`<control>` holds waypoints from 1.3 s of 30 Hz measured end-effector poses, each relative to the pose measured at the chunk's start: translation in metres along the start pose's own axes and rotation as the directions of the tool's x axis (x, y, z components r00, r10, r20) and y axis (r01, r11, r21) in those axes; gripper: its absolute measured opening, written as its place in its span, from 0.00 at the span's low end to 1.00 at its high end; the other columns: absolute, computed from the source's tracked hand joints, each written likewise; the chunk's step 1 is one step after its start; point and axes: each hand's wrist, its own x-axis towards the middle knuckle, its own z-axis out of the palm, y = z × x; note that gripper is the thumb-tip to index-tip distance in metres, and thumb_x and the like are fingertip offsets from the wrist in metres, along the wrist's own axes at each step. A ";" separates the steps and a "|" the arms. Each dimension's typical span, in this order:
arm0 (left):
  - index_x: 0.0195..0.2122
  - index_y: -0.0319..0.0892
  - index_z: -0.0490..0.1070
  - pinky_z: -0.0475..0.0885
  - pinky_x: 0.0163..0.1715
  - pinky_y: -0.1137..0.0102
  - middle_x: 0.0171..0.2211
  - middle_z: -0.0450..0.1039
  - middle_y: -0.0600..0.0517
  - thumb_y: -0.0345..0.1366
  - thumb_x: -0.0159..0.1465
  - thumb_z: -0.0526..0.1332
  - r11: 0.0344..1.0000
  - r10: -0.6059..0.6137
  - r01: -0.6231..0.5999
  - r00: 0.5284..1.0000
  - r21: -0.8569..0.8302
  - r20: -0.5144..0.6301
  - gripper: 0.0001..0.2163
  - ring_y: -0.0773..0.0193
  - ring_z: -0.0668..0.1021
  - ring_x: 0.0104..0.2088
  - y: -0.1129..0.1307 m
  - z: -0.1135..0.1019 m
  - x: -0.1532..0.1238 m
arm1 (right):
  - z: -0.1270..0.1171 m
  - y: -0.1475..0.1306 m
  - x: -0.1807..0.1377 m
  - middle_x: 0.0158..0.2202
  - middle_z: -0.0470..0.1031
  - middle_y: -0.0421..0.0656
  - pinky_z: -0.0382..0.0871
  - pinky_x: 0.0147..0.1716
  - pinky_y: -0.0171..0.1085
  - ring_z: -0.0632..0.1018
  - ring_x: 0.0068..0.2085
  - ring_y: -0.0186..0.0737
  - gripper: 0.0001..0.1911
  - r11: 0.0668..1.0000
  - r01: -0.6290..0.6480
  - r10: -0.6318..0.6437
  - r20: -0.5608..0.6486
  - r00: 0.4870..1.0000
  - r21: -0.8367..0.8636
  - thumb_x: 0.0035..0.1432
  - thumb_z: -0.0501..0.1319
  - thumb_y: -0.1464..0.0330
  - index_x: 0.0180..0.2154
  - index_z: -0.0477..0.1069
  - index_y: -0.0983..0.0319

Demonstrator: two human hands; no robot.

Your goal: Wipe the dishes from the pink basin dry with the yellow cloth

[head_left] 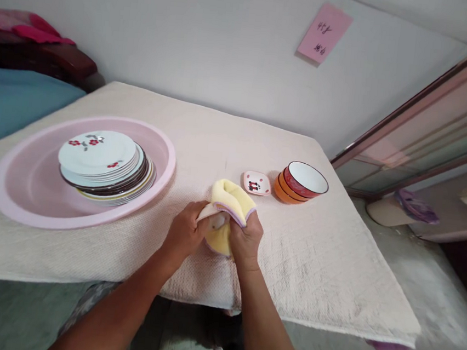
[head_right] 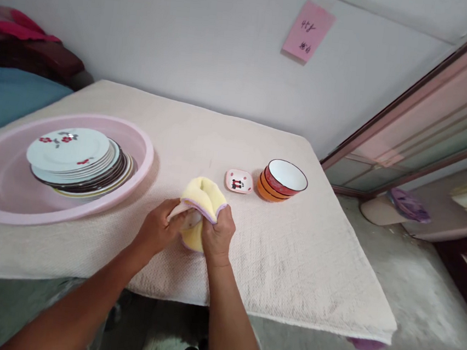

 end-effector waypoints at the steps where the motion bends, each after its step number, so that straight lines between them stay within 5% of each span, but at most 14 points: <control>1: 0.48 0.43 0.69 0.67 0.47 0.64 0.42 0.72 0.47 0.35 0.63 0.53 1.000 0.003 -0.003 1.000 -0.017 -0.003 0.13 0.59 0.74 0.45 0.000 -0.001 0.000 | 0.001 0.001 0.000 0.46 0.74 0.47 0.67 0.48 0.44 0.74 0.48 0.45 0.15 1.000 -0.021 0.021 -0.001 1.000 0.014 0.55 0.57 0.65 0.46 0.70 0.59; 5: 0.46 0.41 0.69 0.71 0.38 0.67 0.38 0.73 0.47 0.37 0.64 0.51 0.977 -0.125 0.116 0.992 -0.180 -0.036 0.13 0.62 0.76 0.36 0.006 0.000 0.000 | 0.011 0.002 -0.002 0.46 0.75 0.45 0.68 0.47 0.45 0.75 0.46 0.45 0.19 0.944 -0.238 0.242 0.011 0.970 0.229 0.53 0.59 0.65 0.48 0.68 0.59; 8: 0.43 0.40 0.68 0.69 0.22 0.73 0.28 0.71 0.52 0.44 0.66 0.49 0.871 -0.298 0.277 0.954 -0.406 0.013 0.15 0.68 0.72 0.21 0.013 0.004 -0.001 | 0.021 -0.002 -0.008 0.38 0.77 0.44 0.72 0.37 0.43 0.77 0.35 0.43 0.20 0.775 -0.459 0.421 0.185 0.888 0.435 0.51 0.60 0.63 0.47 0.68 0.61; 11: 0.42 0.39 0.68 0.68 0.19 0.74 0.24 0.70 0.54 0.48 0.64 0.52 0.772 -0.351 0.341 0.932 -0.536 0.087 0.17 0.69 0.71 0.19 0.015 0.008 -0.001 | 0.025 -0.010 -0.013 0.32 0.77 0.43 0.72 0.30 0.40 0.76 0.28 0.40 0.17 0.624 -0.575 0.510 0.282 0.813 0.529 0.49 0.61 0.63 0.42 0.68 0.61; 15: 0.44 0.39 0.70 0.72 0.28 0.70 0.32 0.74 0.49 0.47 0.62 0.55 0.849 -0.282 0.320 0.947 -0.421 0.152 0.18 0.64 0.75 0.28 0.008 0.008 0.000 | 0.015 -0.013 -0.006 0.36 0.78 0.44 0.72 0.35 0.41 0.77 0.34 0.42 0.18 0.762 -0.481 0.492 0.096 0.865 0.433 0.47 0.61 0.66 0.42 0.69 0.62; 20: 0.50 0.40 0.68 0.70 0.40 0.65 0.40 0.73 0.46 0.40 0.61 0.56 0.993 -0.106 0.102 0.993 -0.063 -0.048 0.17 0.61 0.75 0.37 -0.002 0.000 0.003 | 0.000 -0.005 0.000 0.47 0.75 0.45 0.65 0.50 0.45 0.74 0.48 0.45 0.20 0.984 -0.144 0.147 -0.017 0.989 0.105 0.51 0.58 0.69 0.47 0.69 0.59; 25: 0.45 0.40 0.71 0.68 0.45 0.65 0.41 0.74 0.46 0.33 0.64 0.51 0.997 -0.048 0.047 0.998 -0.055 -0.028 0.13 0.60 0.75 0.42 -0.002 -0.005 0.005 | 0.005 0.003 -0.001 0.47 0.75 0.45 0.67 0.48 0.45 0.75 0.47 0.45 0.20 0.967 -0.185 0.189 -0.010 0.982 0.175 0.51 0.59 0.67 0.48 0.69 0.60; 30: 0.42 0.39 0.68 0.71 0.25 0.71 0.26 0.73 0.52 0.43 0.64 0.51 0.869 -0.344 0.318 0.939 -0.379 0.000 0.14 0.67 0.74 0.21 0.004 0.002 0.006 | 0.023 -0.001 -0.008 0.39 0.78 0.45 0.72 0.37 0.43 0.77 0.39 0.45 0.21 0.780 -0.433 0.395 0.180 0.901 0.452 0.49 0.61 0.63 0.46 0.69 0.62; 34: 0.37 0.39 0.68 0.70 0.21 0.71 0.21 0.71 0.53 0.45 0.62 0.54 0.772 -0.423 0.427 0.898 -0.470 0.122 0.14 0.65 0.74 0.19 -0.001 0.011 0.005 | 0.028 -0.014 -0.014 0.35 0.78 0.44 0.72 0.30 0.40 0.77 0.31 0.42 0.19 0.637 -0.558 0.516 0.244 0.821 0.532 0.46 0.61 0.65 0.43 0.69 0.63; 36: 0.37 0.39 0.70 0.70 0.23 0.71 0.23 0.73 0.51 0.45 0.62 0.55 0.822 -0.382 0.410 0.912 -0.395 0.152 0.14 0.64 0.76 0.22 -0.005 0.011 0.003 | 0.024 -0.016 -0.012 0.33 0.77 0.43 0.72 0.29 0.40 0.76 0.29 0.42 0.19 0.661 -0.555 0.544 0.188 0.818 0.505 0.46 0.60 0.66 0.43 0.70 0.63; 39: 0.41 0.40 0.70 0.71 0.27 0.71 0.30 0.75 0.49 0.44 0.61 0.57 0.904 -0.302 0.307 0.951 -0.296 0.066 0.14 0.64 0.77 0.27 -0.004 0.005 0.003 | 0.014 -0.010 -0.005 0.39 0.77 0.43 0.71 0.39 0.43 0.77 0.37 0.44 0.19 0.820 -0.410 0.419 0.070 0.905 0.400 0.47 0.60 0.67 0.44 0.70 0.61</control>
